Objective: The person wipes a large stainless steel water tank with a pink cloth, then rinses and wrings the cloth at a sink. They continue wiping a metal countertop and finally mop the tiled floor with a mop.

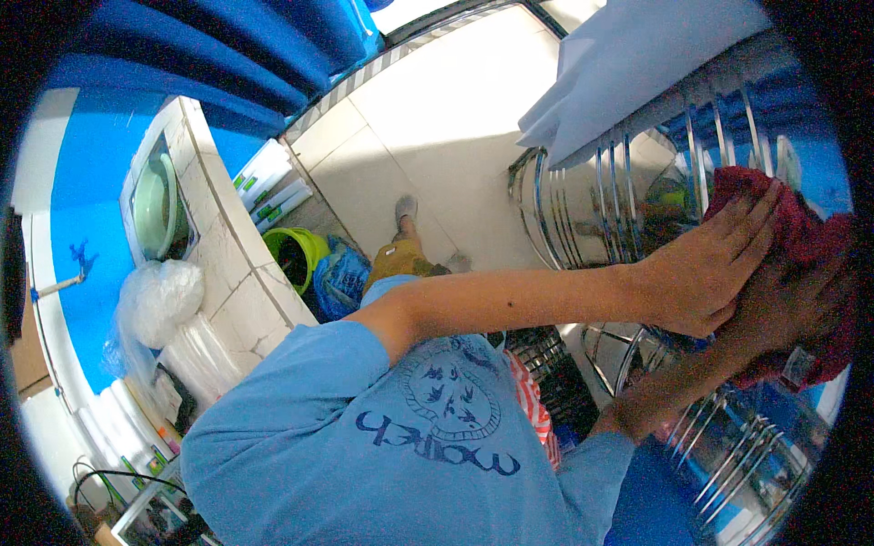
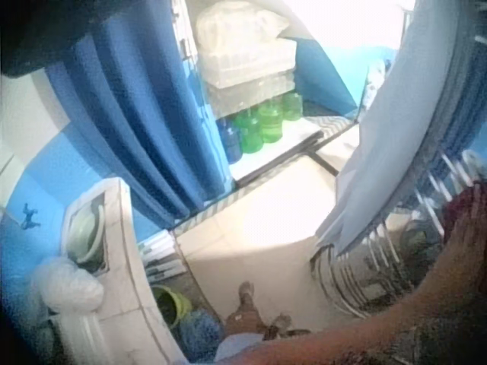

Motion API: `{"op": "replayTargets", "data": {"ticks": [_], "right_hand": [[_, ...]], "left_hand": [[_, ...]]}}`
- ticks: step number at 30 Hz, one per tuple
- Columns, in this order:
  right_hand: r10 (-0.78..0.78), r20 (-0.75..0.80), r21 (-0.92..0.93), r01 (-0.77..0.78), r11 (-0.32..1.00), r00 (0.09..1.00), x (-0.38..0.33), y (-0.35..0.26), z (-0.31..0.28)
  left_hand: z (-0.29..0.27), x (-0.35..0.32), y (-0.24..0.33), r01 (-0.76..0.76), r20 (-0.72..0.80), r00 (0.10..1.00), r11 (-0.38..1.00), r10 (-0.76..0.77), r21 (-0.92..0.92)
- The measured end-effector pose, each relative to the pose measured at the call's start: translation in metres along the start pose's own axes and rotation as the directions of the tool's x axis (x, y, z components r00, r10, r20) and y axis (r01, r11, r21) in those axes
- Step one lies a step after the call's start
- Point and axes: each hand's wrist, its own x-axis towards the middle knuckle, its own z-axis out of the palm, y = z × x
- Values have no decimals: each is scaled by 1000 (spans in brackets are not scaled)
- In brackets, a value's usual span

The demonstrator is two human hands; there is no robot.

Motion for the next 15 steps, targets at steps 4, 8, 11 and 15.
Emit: {"op": "replayTargets", "data": {"ticks": [4,8,11,15], "right_hand": [[37,143,78,-48,996,989,-5,-28,22],[-137,527,481,-162,861,838,-72,-84,58],[-284,632,684,-346,643,721,-151,-130,77],[-394,655,746,-467,475,645,-218,-193,78]], "left_hand": [[-1,-14,-14,157,88,985,978,-146,-135],[14,-79,-55,226,237,948,973,-211,-39],[24,-143,-93,267,352,888,955,-295,128],[-1,-206,-131,458,666,525,836,-530,303]]}}
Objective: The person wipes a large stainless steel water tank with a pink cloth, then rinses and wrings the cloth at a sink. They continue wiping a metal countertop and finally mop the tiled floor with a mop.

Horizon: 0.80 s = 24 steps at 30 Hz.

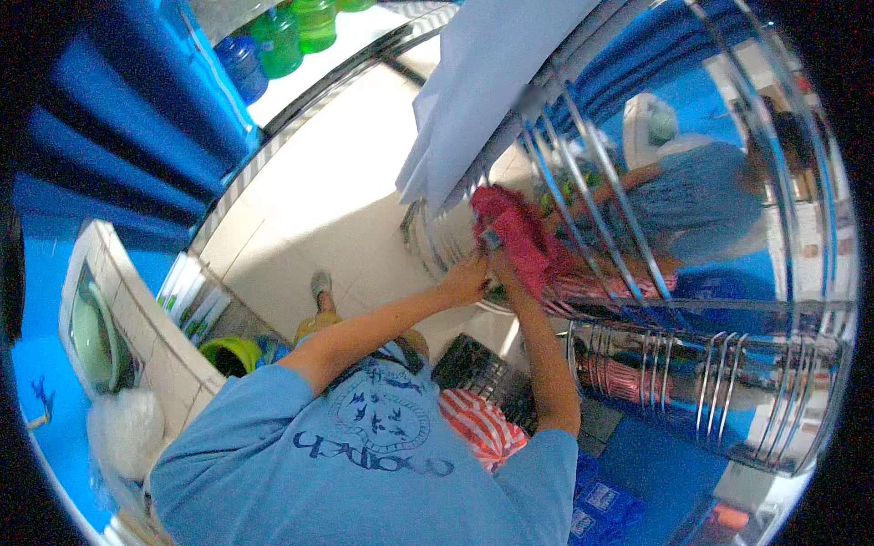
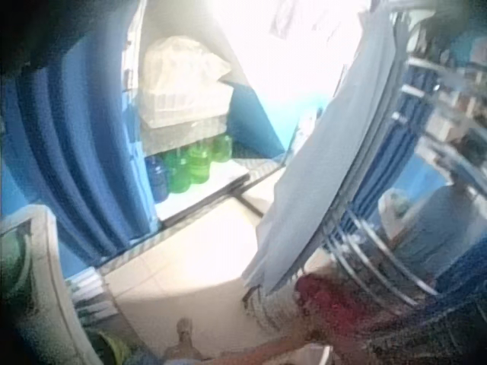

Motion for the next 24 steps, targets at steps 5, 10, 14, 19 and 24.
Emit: {"op": "replayTargets", "data": {"ticks": [5,10,14,19,24], "right_hand": [[44,-6,76,-44,996,999,20,-24,-9],[-91,-437,-367,-85,926,895,70,-72,-141],[-95,-739,-502,-450,739,667,83,-140,-275],[-326,-813,-579,-609,542,483,72,-197,-385],[-549,-767,-604,-662,443,333,67,-202,-480]], "left_hand": [[-49,-11,-19,-79,-141,988,993,67,-87],[-166,3,30,-459,-410,817,888,406,-34],[-261,-1,68,-689,-420,659,725,624,-5],[-315,-24,64,-724,-359,684,648,635,-235],[-328,-17,44,-677,-264,732,630,628,-380]]}}
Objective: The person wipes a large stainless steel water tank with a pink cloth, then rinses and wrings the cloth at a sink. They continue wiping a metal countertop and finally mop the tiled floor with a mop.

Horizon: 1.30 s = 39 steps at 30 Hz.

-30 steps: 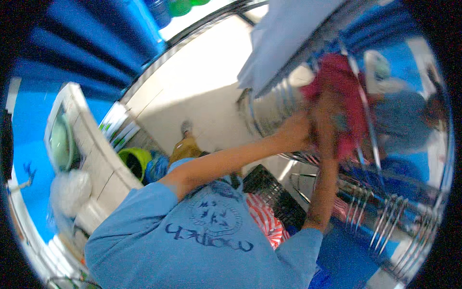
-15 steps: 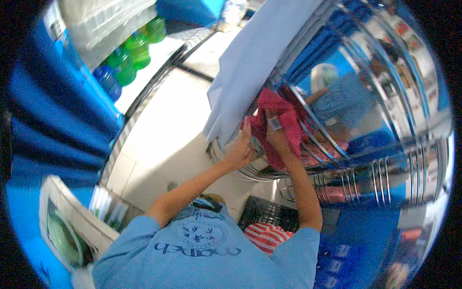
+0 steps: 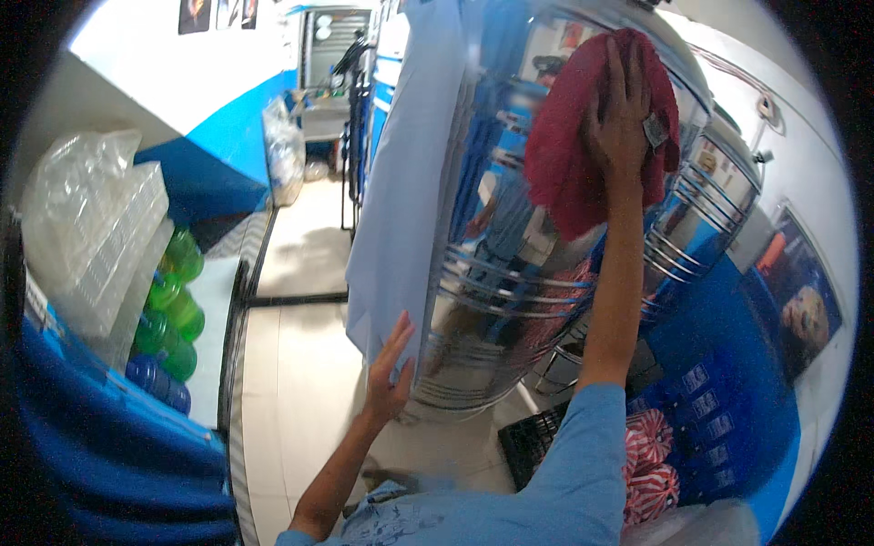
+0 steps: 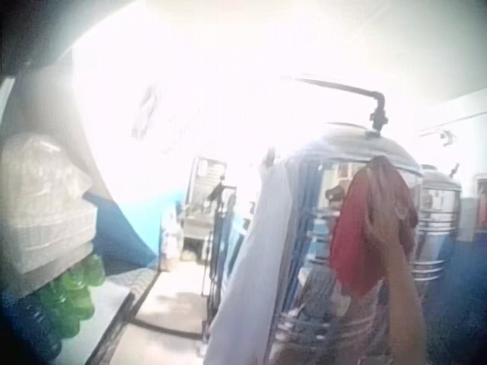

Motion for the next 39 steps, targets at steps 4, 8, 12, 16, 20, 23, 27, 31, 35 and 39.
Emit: {"op": "replayTargets", "data": {"ticks": [4,8,12,16,20,23,27,31,35,39], "right_hand": [[55,-162,-21,-59,998,985,35,39,17],[10,-127,-152,-30,988,992,61,55,33],[-26,-80,-95,19,995,996,71,26,43],[43,-205,80,-27,996,978,60,-41,44],[88,-440,18,-89,996,894,56,-120,49],[30,-280,-51,-47,998,959,47,-189,66],[-76,63,-79,81,994,995,46,-268,101],[-90,208,-128,118,985,974,48,-304,144],[138,94,-187,-118,975,986,42,-276,195],[282,97,-364,-230,903,955,-5,-271,240]], "left_hand": [[-25,13,-14,-41,17,999,998,42,-54],[-55,34,-23,-81,46,995,994,84,-76],[-86,66,-31,-140,88,985,984,149,-107],[-113,101,-27,-167,196,962,978,190,-127],[-137,139,-11,-607,425,719,794,550,0],[-142,152,-7,-230,288,921,962,264,-147],[-169,191,-55,-11,357,932,989,62,-144],[-173,222,-91,304,371,916,869,-153,-391],[-152,281,-124,148,214,976,615,35,-775],[-173,298,-181,248,376,925,655,60,-714]]}}
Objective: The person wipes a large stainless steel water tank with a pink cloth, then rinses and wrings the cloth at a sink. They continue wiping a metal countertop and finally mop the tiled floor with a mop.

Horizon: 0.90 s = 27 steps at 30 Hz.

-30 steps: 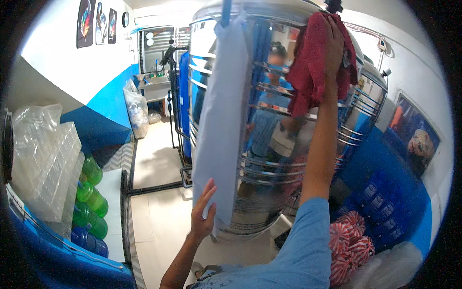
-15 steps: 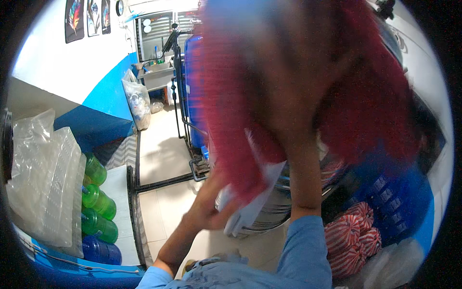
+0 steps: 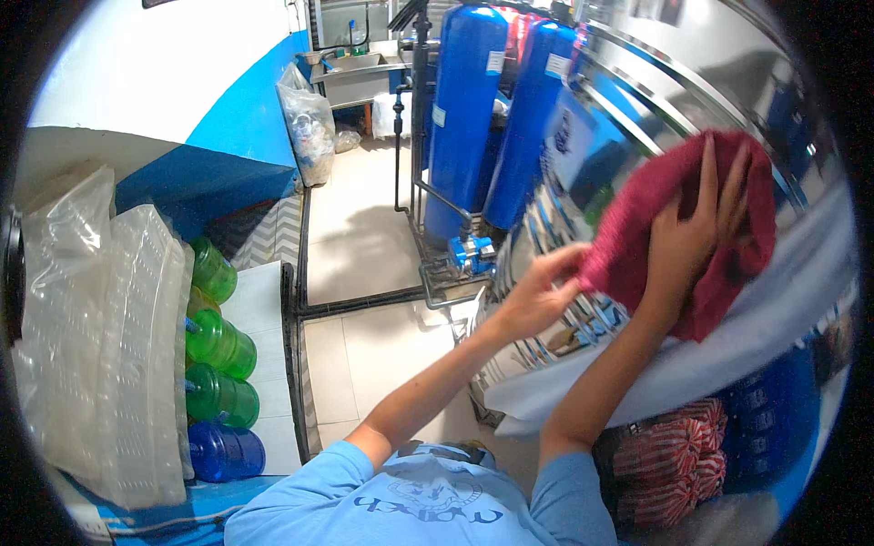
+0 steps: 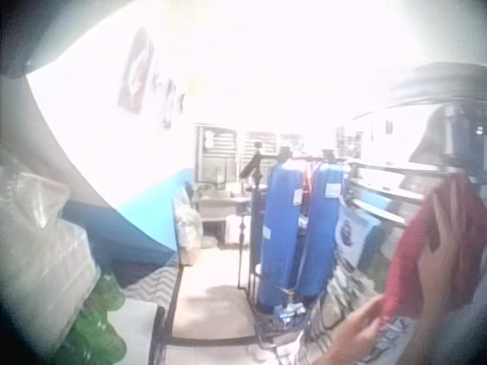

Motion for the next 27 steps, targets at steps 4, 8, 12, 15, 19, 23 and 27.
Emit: {"op": "replayTargets", "data": {"ticks": [4,8,12,15,19,23,27], "right_hand": [[70,100,-271,-40,962,993,-54,-19,24],[44,146,-403,19,915,988,-87,-31,27],[102,225,-382,-8,924,969,-116,-36,23],[138,228,-455,-20,890,964,-139,-39,28],[124,143,-515,-33,856,982,-163,-48,49],[156,-21,-614,-136,777,987,-175,-66,87],[227,-97,-639,-236,732,969,-179,-83,127]], "left_hand": [[-44,-16,-27,126,79,990,988,-119,-91],[-73,-27,-50,245,146,961,968,-234,-57],[-99,-27,-56,289,411,865,956,-286,57],[-116,-28,-59,307,473,822,947,-316,98],[-148,-19,-78,309,492,810,946,-318,101],[-192,6,-95,263,450,844,956,-292,127],[-240,42,-97,293,468,816,941,-339,169]]}}
